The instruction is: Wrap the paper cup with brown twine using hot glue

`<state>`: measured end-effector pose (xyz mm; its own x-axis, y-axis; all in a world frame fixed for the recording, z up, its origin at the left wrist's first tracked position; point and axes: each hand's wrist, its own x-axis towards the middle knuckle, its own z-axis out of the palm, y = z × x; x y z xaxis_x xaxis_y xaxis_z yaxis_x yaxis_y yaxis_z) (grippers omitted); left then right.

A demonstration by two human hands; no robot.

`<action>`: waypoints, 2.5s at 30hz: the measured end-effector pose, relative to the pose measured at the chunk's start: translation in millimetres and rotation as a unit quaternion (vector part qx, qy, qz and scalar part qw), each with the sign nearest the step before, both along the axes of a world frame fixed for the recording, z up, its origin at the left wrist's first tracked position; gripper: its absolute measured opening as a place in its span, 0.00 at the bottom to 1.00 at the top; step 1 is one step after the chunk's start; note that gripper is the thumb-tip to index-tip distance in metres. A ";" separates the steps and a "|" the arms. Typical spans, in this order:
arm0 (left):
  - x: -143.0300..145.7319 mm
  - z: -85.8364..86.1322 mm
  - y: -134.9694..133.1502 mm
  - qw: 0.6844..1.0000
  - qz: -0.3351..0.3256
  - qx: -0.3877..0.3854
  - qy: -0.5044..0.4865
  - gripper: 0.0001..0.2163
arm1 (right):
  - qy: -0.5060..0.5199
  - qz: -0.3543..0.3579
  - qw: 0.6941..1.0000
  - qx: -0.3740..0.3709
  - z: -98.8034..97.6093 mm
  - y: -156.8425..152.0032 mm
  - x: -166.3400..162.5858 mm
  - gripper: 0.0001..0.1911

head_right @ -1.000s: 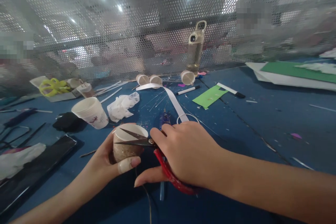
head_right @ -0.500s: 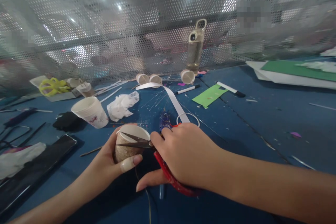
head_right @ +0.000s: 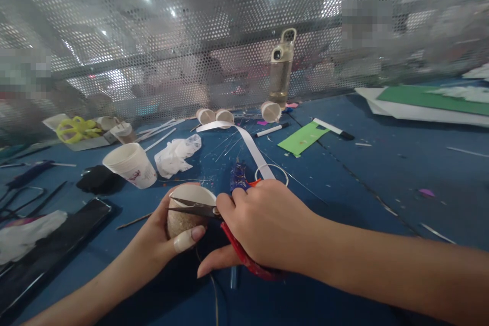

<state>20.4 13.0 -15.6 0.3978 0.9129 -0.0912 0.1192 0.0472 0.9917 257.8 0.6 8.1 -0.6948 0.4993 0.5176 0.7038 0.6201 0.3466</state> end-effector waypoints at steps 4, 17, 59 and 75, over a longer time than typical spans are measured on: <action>0.0 -0.8 -1.0 1.000 -0.005 0.003 -0.003 0.33 | -0.006 -0.003 1.000 0.009 -0.9 -0.3 -1.2 0.43; 2.0 -0.9 -1.4 1.000 0.001 0.015 0.011 0.32 | 0.000 -0.016 1.000 0.016 -3.2 -2.9 -3.5 0.43; -2.3 5.7 -0.4 0.993 0.042 0.069 0.089 0.40 | 0.044 -0.115 0.974 -0.190 12.6 21.1 5.6 0.35; -3.2 22.3 -4.0 0.990 0.071 -0.099 -0.066 0.33 | 0.218 -0.093 0.923 -0.305 8.0 26.5 13.4 0.16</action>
<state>17.2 9.0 6.7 0.2867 0.9299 -0.2304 -0.0317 0.2495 0.9678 271.1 27.1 16.1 -0.3601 0.8794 0.3116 0.8078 0.4609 -0.3673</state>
